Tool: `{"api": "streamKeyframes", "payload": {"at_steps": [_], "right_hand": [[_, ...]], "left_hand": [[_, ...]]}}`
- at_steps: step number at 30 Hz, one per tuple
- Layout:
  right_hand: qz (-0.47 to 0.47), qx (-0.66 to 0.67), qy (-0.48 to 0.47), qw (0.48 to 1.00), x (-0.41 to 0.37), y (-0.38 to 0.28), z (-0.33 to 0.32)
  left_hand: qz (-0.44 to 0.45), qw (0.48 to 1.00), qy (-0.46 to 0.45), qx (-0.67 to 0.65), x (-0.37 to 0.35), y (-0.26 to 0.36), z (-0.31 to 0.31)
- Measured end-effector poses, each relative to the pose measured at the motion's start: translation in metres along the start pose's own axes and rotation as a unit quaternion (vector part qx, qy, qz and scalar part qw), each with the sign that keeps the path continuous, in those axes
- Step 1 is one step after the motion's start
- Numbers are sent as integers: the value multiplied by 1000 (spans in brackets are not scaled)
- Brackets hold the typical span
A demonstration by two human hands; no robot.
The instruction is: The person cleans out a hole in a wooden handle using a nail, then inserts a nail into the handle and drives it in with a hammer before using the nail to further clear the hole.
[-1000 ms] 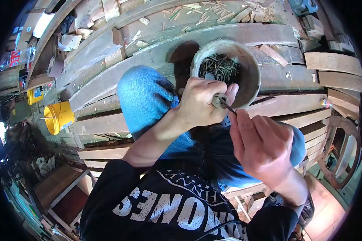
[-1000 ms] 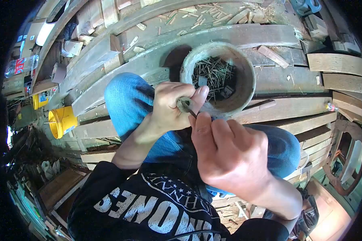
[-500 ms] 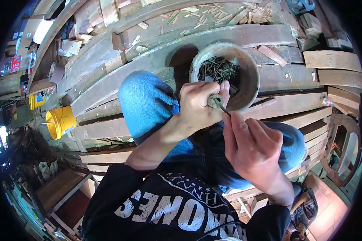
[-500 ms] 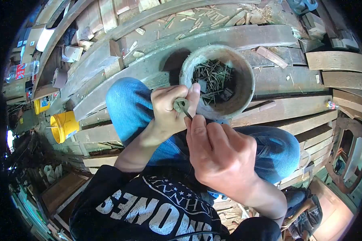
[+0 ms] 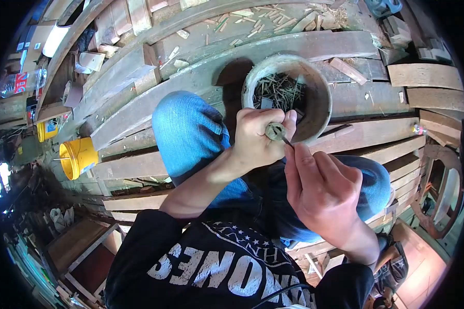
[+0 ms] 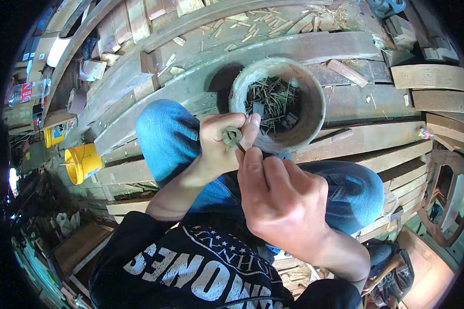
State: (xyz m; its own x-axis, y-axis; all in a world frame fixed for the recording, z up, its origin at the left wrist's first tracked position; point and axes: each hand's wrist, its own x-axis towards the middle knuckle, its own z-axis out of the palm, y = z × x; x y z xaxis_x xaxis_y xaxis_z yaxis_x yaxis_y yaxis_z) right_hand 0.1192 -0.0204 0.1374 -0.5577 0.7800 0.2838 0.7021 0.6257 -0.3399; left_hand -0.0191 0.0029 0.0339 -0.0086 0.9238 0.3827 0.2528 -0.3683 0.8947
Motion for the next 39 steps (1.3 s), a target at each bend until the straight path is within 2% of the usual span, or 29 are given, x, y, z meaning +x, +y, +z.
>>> {"api": "streamKeyframes", "payload": {"at_steps": [2, 7, 11, 13, 15, 20, 22, 27, 31, 39], "right_hand": [[4, -22, -7, 1000, 0, 0, -1], [-36, 1, -75, 997, 9, 12, -16], [-15, 26, -97, 995, 14, 15, -24], [-16, 40, -92, 995, 15, 19, -24], [-16, 54, -87, 995, 15, 20, -22], [-29, -19, -53, 998, 6, 16, -12], [-20, -21, -60, 998, 10, 13, -14], [-10, -5, -82, 997, 14, 14, -17], [-2, -39, -67, 997, 13, 10, -11], [-21, -27, -47, 998, 11, 15, -4]], "left_hand": [[-11, 1000, 16, -3, -1, 0, 1], [-22, 997, -47, -56, -2, 1, -1], [-2, 998, -12, -65, -2, -1, 5], [-1, 996, -65, -64, 1, 2, -1], [-18, 994, -56, -88, 1, 3, 0], [-68, 990, -51, -117, -1, 4, 4], [-46, 996, -46, -65, 0, 5, 5], [-29, 999, -27, -33, -1, 1, 6], [-11, 1000, 11, 4, -1, 0, 8], [-4, 999, 12, 31, -1, -3, 4]]}}
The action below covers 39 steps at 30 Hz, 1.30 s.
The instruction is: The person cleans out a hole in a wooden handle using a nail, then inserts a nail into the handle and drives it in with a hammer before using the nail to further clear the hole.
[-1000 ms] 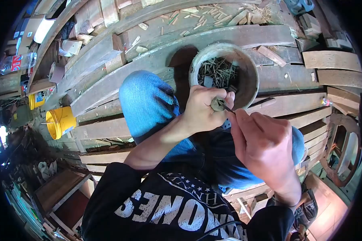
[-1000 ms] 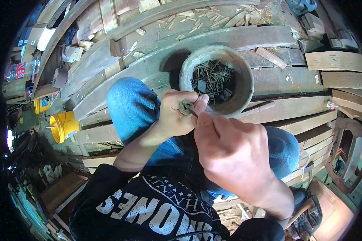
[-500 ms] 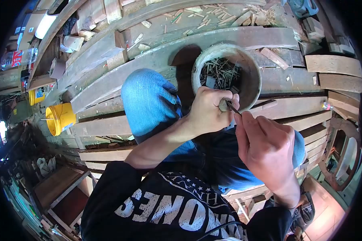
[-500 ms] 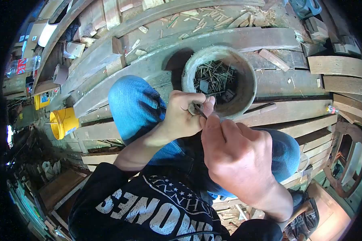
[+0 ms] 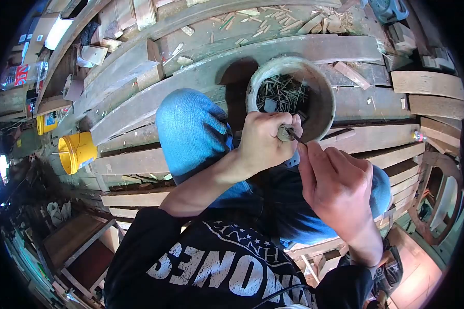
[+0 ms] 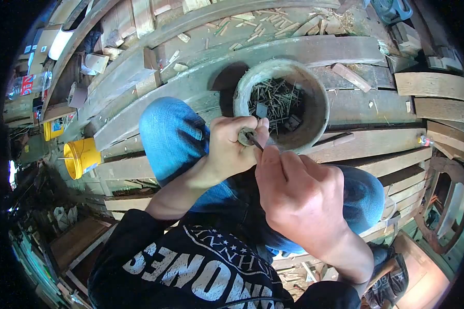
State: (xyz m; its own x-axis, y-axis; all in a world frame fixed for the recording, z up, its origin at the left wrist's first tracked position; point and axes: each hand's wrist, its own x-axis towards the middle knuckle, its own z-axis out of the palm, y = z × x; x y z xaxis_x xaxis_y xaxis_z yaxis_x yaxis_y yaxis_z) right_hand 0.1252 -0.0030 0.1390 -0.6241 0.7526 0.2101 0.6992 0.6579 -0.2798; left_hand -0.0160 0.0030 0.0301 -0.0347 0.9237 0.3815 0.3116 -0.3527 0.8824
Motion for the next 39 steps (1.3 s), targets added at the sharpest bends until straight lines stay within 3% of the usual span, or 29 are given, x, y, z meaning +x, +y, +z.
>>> {"api": "streamKeyframes", "payload": {"at_steps": [8, 16, 19, 22, 24, 26, 30, 34, 39], "right_hand": [[88, -46, 16, 995, 2, -15, 10], [118, -53, 21, 991, 1, -11, 13], [110, -21, 44, 993, -3, -8, 12], [95, -1, 44, 995, -9, -3, 3], [80, 12, 47, 996, -12, -1, -5], [80, 11, 11, 997, -17, 1, -13], [48, 38, 14, 998, -22, 5, -15], [31, 42, 30, 998, -23, 6, -8], [96, 73, 45, 992, -20, 3, 0]], "left_hand": [[3, 992, 82, 96, -4, -7, 15], [14, 984, 87, 157, -2, -6, 16], [-21, 998, 4, 58, -2, 0, 1], [12, 999, -51, 13, -3, -1, -3], [-12, 996, -87, -1, -6, 2, -5], [-1, 987, -141, -73, -8, -1, -4], [34, 984, -174, -8, -7, 4, -7], [76, 993, -87, 0, -2, 3, -2], [69, 996, -37, 51, -3, 4, 5]]}}
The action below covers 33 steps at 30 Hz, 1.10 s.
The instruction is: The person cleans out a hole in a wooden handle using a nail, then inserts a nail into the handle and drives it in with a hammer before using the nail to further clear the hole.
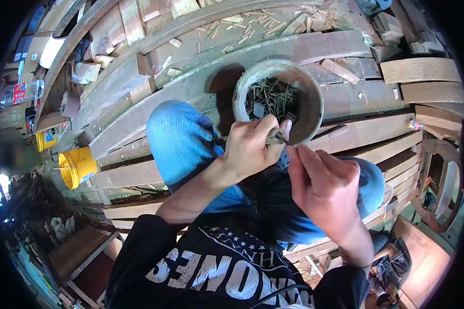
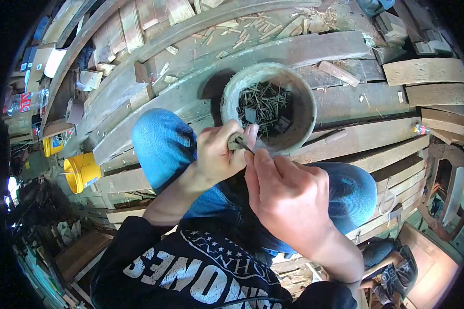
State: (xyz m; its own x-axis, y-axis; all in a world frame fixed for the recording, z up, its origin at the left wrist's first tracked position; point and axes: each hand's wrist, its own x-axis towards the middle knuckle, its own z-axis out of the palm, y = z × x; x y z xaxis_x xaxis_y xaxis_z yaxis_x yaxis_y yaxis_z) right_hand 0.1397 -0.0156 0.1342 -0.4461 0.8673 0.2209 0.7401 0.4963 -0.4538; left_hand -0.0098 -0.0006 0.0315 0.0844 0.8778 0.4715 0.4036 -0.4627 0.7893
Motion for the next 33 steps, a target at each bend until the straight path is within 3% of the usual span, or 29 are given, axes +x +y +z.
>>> {"api": "streamKeyframes", "payload": {"at_steps": [8, 15, 17, 19, 21, 22, 25, 28, 33], "right_hand": [[69, -69, 13, 995, 8, -18, 6], [58, -47, 43, 996, 6, -6, 8], [59, -25, 40, 997, 6, -6, 6], [40, -1, 39, 998, 7, -6, 3], [28, 3, 33, 999, 8, -6, 4], [22, 7, 28, 999, 8, -7, 5], [4, -37, 17, 999, 9, -6, 15], [6, -30, 10, 999, 11, -6, 14], [21, -35, -3, 999, 12, -8, 14]], "left_hand": [[-69, 989, 81, 102, 1, 3, 17], [-23, 997, 72, 11, 8, -6, 3], [26, 1000, 4, 1, 10, -11, -9], [16, 999, 11, -44, 12, -13, -11], [-53, 989, -91, -103, 16, -12, -20], [-71, 986, -94, -122, 17, -9, -20], [-55, 978, -151, -132, 16, -16, -21], [-116, 970, -149, -151, 18, -8, -24], [-90, 985, -82, -119, 11, -10, -11]]}}
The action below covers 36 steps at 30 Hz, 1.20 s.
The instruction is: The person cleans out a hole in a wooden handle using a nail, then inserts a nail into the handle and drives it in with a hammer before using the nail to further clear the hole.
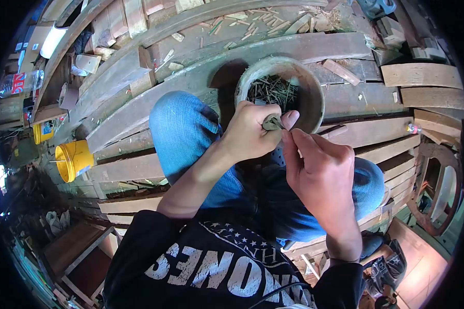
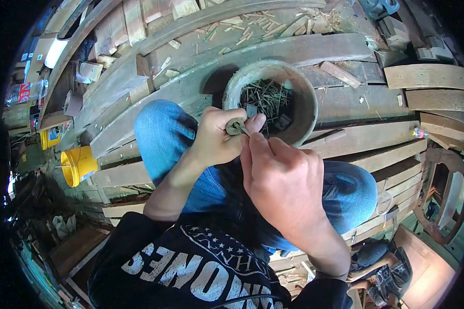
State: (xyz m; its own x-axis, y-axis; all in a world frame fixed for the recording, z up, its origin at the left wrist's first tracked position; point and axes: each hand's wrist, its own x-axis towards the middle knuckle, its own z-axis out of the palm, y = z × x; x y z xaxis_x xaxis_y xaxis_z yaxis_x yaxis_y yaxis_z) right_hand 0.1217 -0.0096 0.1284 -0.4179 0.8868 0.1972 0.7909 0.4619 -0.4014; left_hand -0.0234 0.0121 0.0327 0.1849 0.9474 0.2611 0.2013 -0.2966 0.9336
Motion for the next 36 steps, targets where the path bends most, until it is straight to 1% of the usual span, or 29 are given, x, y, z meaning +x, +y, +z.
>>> {"api": "streamKeyframes", "payload": {"at_steps": [1, 2, 4, 5, 6, 7, 8, 10, 14, 16, 17, 19, 22, 23, 24, 26, 27, 28, 30, 31, 32, 34, 36], "right_hand": [[4, -11, -1, 1000, 0, -1, 1], [8, -22, -3, 1000, 0, -3, 1], [22, -28, 1, 999, -1, -5, 5], [36, -35, 6, 999, -1, -7, 7], [37, -36, 6, 999, 0, -10, 7], [63, -31, 6, 998, 1, -13, 8], [89, -25, 6, 996, 1, -15, 9], [97, -32, 11, 995, 2, -15, 10], [102, -49, 22, 993, 1, -9, 12], [89, -51, 33, 994, 0, -2, 15], [73, -52, 41, 995, -1, 1, 15], [68, -46, 39, 996, -3, 3, 14], [51, -19, 46, 997, -3, 7, 11], [38, 1, 53, 998, -3, 9, 10], [36, 3, 51, 998, -3, 11, 9], [29, 42, 62, 997, -2, 13, 9], [13, 44, 63, 997, -3, 14, 8], [11, 44, 63, 997, -2, 14, 9], [-1, 10, 41, 999, -2, 12, 11], [0, 17, 50, 999, -3, 14, 15], [0, 18, 48, 999, -3, 14, 15], [-2, 22, 43, 999, -4, 14, 16], [3, 21, 36, 999, -4, 14, 15]], "left_hand": [[1, 1000, 25, 0, 0, 1, 2], [0, 1000, 24, 0, 0, 0, 6], [8, 993, 99, 70, -2, -2, 15], [8, 993, 99, 69, -2, -2, 18], [5, 987, 120, 111, -2, -1, 20], [1, 978, 141, 151, -3, 0, 23], [0, 979, 140, 150, -3, 1, 24], [-18, 977, 146, 153, -3, 2, 26], [-4, 978, 141, 151, -4, -3, 26], [41, 984, 117, 128, -2, -2, 18], [40, 984, 117, 128, -2, -2, 13], [43, 991, 59, 113, -3, -3, 3], [43, 993, 65, 84, 1, -7, -2], [33, 993, 86, 71, 4, -6, -1], [31, 993, 88, 73, 6, -6, -1], [12, 997, 75, 26, 8, -7, -1], [20, 997, 79, -8, 9, -8, 2], [20, 996, 81, -8, 10, -10, 1], [11, 1000, -24, 11, 10, -12, -1], [-15, 999, -20, -21, 9, -10, 3], [-17, 999, -19, -21, 7, -8, 3], [-61, 998, -18, -25, 6, -6, 3], [-49, 999, -15, -8, 6, -7, 4]]}}
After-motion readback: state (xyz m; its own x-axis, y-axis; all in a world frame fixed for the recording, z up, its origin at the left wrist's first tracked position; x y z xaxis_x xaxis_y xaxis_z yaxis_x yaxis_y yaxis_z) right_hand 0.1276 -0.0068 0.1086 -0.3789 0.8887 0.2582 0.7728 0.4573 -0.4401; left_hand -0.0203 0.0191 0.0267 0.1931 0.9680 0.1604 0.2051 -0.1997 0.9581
